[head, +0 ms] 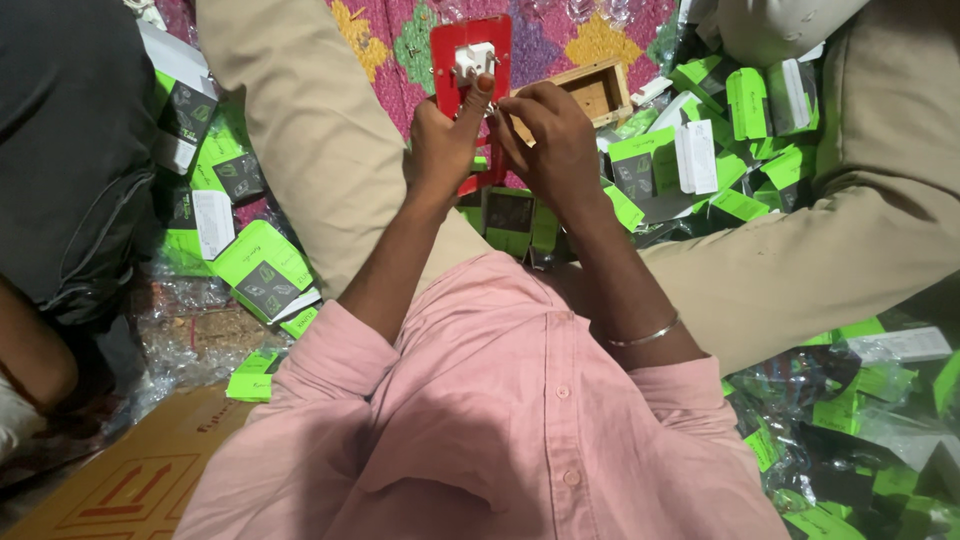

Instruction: The person sits on a floor mat and assembles electrical switch and socket modules into a red faceplate, fitting white socket and switch units into the plate openings and tightening them with small screws taken from a wooden box beside them.

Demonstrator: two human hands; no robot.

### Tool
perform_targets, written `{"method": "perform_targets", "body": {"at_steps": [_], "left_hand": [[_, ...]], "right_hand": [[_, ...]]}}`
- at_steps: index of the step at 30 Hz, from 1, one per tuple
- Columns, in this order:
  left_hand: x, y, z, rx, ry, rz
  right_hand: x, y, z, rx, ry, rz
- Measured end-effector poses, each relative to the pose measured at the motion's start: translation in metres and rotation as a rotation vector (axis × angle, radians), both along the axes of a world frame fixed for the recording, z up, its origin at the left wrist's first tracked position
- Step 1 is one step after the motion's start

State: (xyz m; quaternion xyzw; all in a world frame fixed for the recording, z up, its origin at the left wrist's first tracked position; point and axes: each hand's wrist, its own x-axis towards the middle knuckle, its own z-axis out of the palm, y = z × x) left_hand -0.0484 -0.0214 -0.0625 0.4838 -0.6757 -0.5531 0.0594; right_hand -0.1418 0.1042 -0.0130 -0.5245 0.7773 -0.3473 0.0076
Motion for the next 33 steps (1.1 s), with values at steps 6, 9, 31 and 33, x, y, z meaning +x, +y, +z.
{"method": "perform_targets", "body": {"at_steps": [6, 9, 31, 33], "left_hand": [[0.005, -0.002, 0.002, 0.354, 0.287, 0.027], [0.005, -0.004, 0.001, 0.506, 0.436, 0.049], [0.007, -0.005, -0.004, 0.633, 0.539, 0.047], [0.006, -0.004, -0.003, 0.583, 0.517, 0.046]], "right_hand": [[-0.003, 0.0, 0.004, -0.034, -0.012, 0.029], [-0.006, 0.001, 0.005, -0.062, -0.059, 0.047], [-0.015, 0.002, 0.0, -0.093, -0.153, 0.077], [-0.014, 0.002, 0.001, -0.098, -0.156, 0.077]]}}
